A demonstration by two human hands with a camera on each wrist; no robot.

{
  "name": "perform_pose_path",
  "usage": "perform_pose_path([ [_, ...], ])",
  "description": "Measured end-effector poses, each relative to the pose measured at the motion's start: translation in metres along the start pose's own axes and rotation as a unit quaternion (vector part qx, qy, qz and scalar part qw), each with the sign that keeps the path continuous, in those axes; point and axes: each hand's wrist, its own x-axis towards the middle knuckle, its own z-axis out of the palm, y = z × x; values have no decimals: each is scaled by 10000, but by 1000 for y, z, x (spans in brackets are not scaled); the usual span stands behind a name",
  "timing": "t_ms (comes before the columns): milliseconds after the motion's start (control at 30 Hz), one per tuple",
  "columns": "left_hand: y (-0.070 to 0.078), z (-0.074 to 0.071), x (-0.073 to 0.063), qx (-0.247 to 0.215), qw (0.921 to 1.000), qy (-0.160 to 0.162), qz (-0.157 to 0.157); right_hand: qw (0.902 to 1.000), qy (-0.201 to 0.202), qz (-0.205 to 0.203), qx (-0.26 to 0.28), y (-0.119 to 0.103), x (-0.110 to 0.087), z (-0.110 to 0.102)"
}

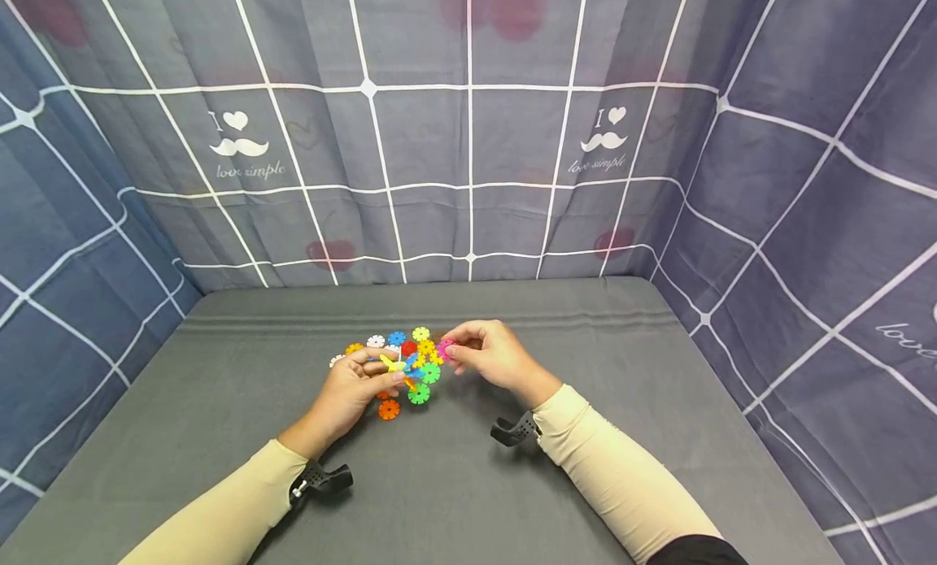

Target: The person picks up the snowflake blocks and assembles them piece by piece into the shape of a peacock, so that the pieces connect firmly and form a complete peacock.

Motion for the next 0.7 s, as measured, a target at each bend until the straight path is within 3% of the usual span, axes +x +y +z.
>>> perform_pose_path([
  [200,0,1,-3,328,9973,-596,260,9981,-291,-362,-415,-4,-3,10],
  [400,2,2,-5,817,9943,-601,333,9965,-407,-409,-611,-3,-4,11],
  [700,7,6,-6,1119,9913,-548,421,9918,-736,-646,-817,-8,-5,12],
])
